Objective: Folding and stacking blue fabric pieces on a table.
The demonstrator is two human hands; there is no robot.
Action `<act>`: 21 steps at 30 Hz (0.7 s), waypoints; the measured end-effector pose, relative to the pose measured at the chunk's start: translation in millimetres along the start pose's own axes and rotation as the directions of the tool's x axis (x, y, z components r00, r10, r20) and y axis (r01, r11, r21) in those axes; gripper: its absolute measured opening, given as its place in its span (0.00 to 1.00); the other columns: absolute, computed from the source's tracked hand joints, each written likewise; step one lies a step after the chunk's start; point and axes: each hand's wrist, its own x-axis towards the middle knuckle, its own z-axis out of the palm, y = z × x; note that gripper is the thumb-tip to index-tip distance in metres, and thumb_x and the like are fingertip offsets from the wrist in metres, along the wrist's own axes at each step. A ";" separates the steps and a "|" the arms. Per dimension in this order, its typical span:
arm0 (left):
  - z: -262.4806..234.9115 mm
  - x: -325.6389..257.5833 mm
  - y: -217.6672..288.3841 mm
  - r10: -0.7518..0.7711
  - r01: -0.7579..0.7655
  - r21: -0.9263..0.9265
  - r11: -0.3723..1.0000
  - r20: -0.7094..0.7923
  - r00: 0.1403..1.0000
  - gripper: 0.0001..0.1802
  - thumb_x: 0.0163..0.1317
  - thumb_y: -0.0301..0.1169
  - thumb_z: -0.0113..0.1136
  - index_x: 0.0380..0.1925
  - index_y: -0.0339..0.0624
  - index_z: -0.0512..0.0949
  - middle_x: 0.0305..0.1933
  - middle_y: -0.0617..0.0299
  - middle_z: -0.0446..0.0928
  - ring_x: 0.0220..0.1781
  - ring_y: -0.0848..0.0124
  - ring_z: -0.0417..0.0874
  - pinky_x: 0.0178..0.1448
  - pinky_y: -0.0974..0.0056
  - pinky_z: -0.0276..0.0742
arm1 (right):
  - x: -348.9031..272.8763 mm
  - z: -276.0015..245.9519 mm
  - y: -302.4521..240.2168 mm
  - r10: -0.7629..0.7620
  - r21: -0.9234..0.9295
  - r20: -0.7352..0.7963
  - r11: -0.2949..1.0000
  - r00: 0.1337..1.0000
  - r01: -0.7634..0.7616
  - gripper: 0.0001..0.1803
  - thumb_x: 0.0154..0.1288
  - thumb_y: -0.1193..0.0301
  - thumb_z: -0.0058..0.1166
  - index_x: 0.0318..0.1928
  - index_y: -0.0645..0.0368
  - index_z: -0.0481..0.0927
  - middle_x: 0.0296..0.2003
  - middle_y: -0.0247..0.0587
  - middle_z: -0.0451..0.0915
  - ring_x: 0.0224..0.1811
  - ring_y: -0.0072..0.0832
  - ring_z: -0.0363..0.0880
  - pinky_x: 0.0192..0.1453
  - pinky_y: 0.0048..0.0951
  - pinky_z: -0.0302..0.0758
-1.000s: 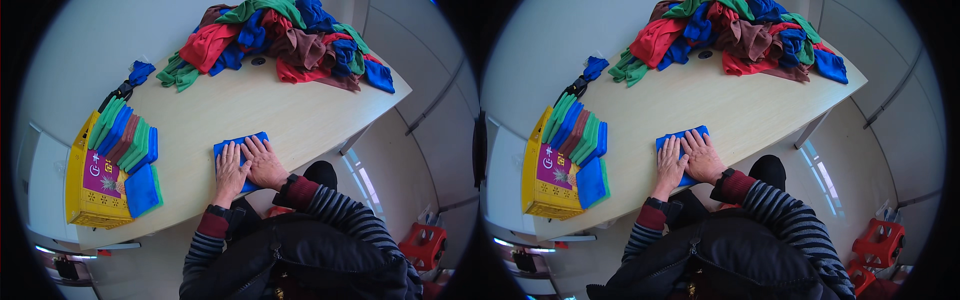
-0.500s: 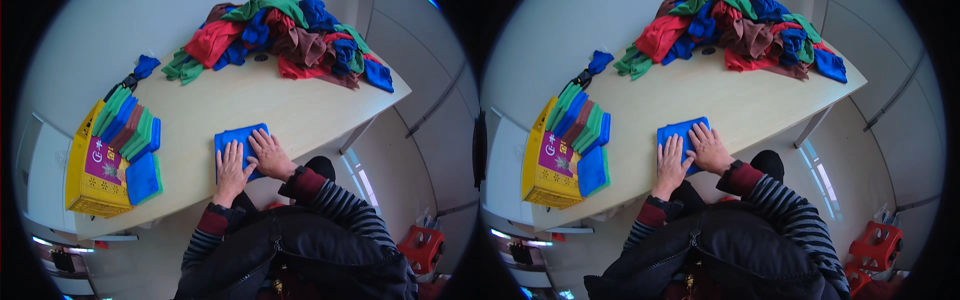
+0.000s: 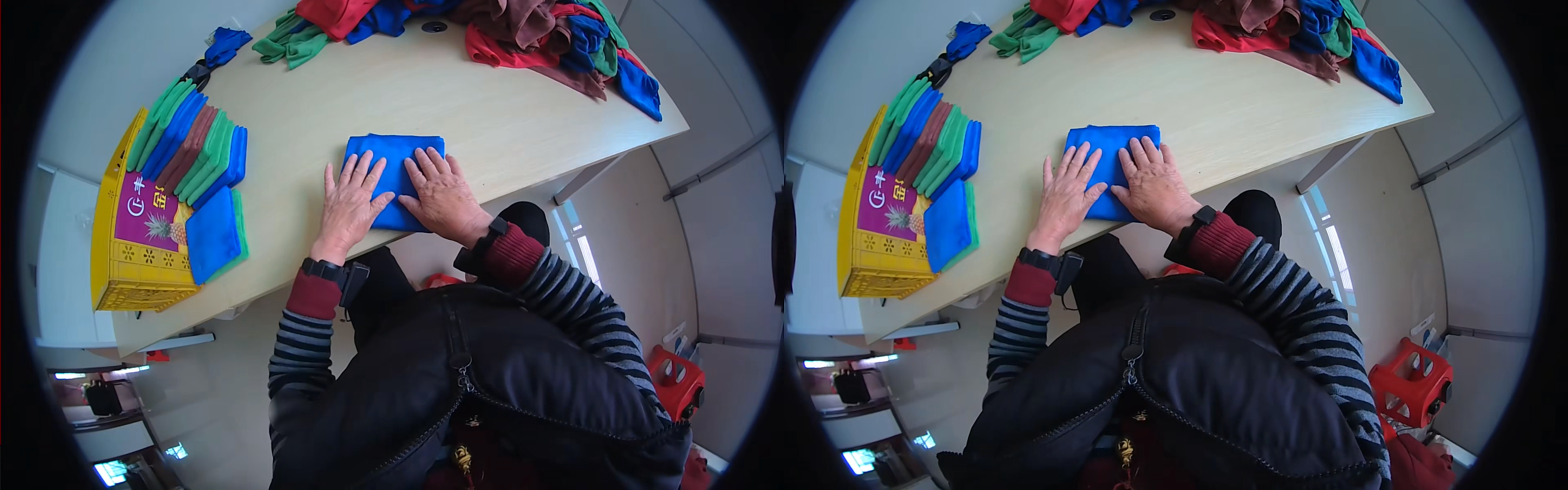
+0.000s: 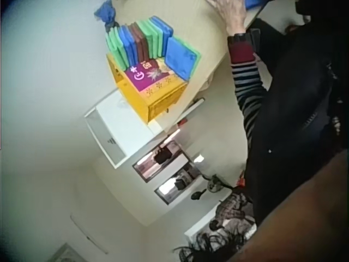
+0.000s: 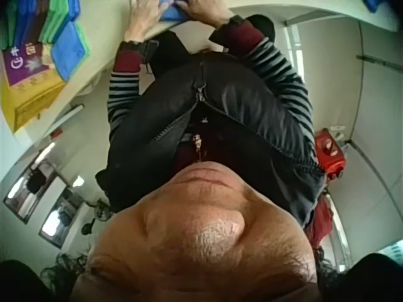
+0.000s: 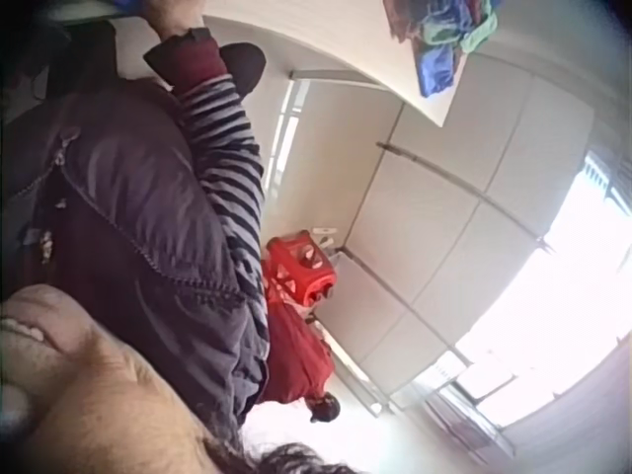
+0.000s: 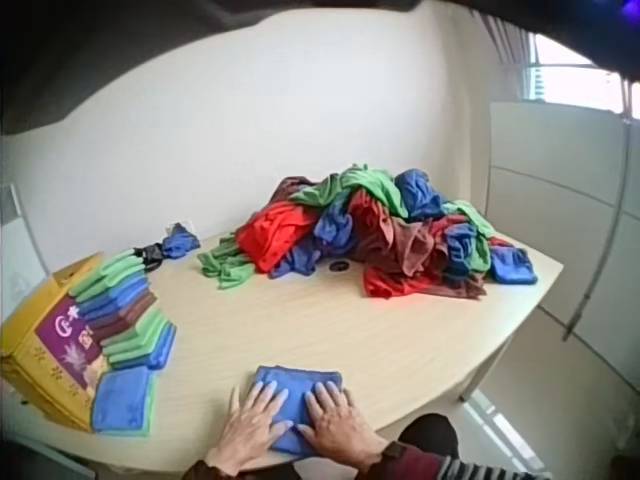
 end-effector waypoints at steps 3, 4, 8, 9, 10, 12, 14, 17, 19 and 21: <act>-1.0 5.0 -3.4 0.005 -0.005 -0.013 1.000 0.027 1.000 0.35 0.75 0.58 0.44 0.74 0.51 0.65 0.80 0.55 0.60 0.81 0.54 0.57 0.81 0.34 0.41 | 5.0 -10.8 5.9 -0.012 0.026 0.044 1.000 0.999 0.011 0.37 0.75 0.49 0.48 0.72 0.62 0.66 0.74 0.55 0.64 0.79 0.49 0.57 0.81 0.52 0.50; -0.3 7.1 -3.4 -0.021 0.022 -0.028 0.999 0.026 0.999 0.35 0.75 0.57 0.44 0.74 0.50 0.65 0.80 0.55 0.60 0.81 0.54 0.57 0.81 0.35 0.41 | 7.8 -17.7 8.0 -0.020 0.052 0.091 0.999 0.996 0.015 0.37 0.75 0.49 0.48 0.72 0.62 0.66 0.74 0.55 0.64 0.79 0.49 0.57 0.81 0.52 0.51; 5.9 20.8 0.2 -0.063 0.064 -0.092 0.994 0.012 0.998 0.35 0.76 0.57 0.42 0.74 0.48 0.65 0.80 0.55 0.60 0.81 0.55 0.57 0.82 0.37 0.42 | 14.4 -11.6 5.7 -0.076 0.053 0.034 0.996 0.997 0.074 0.37 0.74 0.50 0.49 0.72 0.63 0.66 0.74 0.54 0.63 0.79 0.48 0.56 0.82 0.51 0.50; 8.6 25.5 2.5 -0.054 0.053 -0.127 0.991 0.002 0.999 0.35 0.76 0.57 0.41 0.74 0.47 0.65 0.80 0.55 0.60 0.81 0.55 0.57 0.82 0.38 0.43 | 15.5 -6.9 5.6 -0.098 0.040 -0.014 0.994 0.995 0.098 0.37 0.74 0.50 0.49 0.72 0.63 0.66 0.74 0.54 0.63 0.79 0.48 0.56 0.82 0.51 0.50; 11.1 29.1 2.8 -0.045 0.043 -0.159 0.986 -0.007 0.999 0.36 0.77 0.57 0.41 0.74 0.46 0.65 0.80 0.55 0.59 0.81 0.55 0.57 0.82 0.39 0.43 | 17.6 -1.1 5.8 -0.097 0.039 -0.014 0.995 0.995 0.097 0.37 0.74 0.50 0.49 0.72 0.63 0.66 0.74 0.54 0.63 0.79 0.48 0.56 0.82 0.51 0.50; 16.6 34.2 2.4 -0.044 0.042 -0.181 0.983 -0.009 0.999 0.36 0.77 0.57 0.40 0.74 0.46 0.65 0.80 0.54 0.59 0.82 0.55 0.56 0.82 0.41 0.43 | 21.4 11.8 6.1 -0.071 0.052 -0.046 0.996 0.996 0.073 0.37 0.75 0.49 0.48 0.73 0.63 0.66 0.74 0.54 0.63 0.80 0.47 0.55 0.82 0.51 0.48; 19.5 36.3 1.5 -0.047 0.045 -0.222 0.974 -0.007 0.999 0.37 0.77 0.58 0.39 0.74 0.45 0.64 0.81 0.54 0.58 0.82 0.56 0.55 0.83 0.43 0.44 | 24.6 13.5 4.3 -0.055 0.063 -0.056 0.996 0.997 0.059 0.37 0.75 0.49 0.47 0.73 0.63 0.65 0.75 0.54 0.62 0.80 0.47 0.55 0.83 0.51 0.48; 24.0 35.0 -2.1 -0.065 0.062 -0.231 0.971 -0.004 0.998 0.38 0.76 0.59 0.39 0.75 0.45 0.64 0.81 0.54 0.57 0.83 0.56 0.54 0.83 0.44 0.45 | 26.8 16.3 5.9 -0.071 0.055 -0.022 0.996 0.997 0.073 0.38 0.76 0.48 0.43 0.74 0.63 0.64 0.76 0.53 0.61 0.81 0.47 0.53 0.83 0.51 0.45; 24.7 35.7 -1.9 -0.075 0.073 -0.237 0.969 -0.002 0.997 0.38 0.76 0.59 0.38 0.75 0.45 0.64 0.81 0.54 0.57 0.83 0.56 0.54 0.83 0.45 0.45 | 26.4 19.2 8.3 -0.069 0.060 -0.024 0.996 0.997 0.071 0.38 0.76 0.47 0.43 0.74 0.63 0.64 0.76 0.53 0.60 0.81 0.47 0.52 0.83 0.51 0.45; 24.1 37.1 0.3 -0.078 0.075 -0.231 0.970 -0.002 0.997 0.38 0.76 0.60 0.38 0.75 0.45 0.64 0.81 0.54 0.57 0.83 0.56 0.53 0.83 0.45 0.46 | 25.3 20.4 10.6 -0.072 0.064 -0.041 0.995 0.997 0.074 0.38 0.77 0.47 0.41 0.74 0.62 0.64 0.76 0.53 0.60 0.81 0.47 0.52 0.84 0.51 0.44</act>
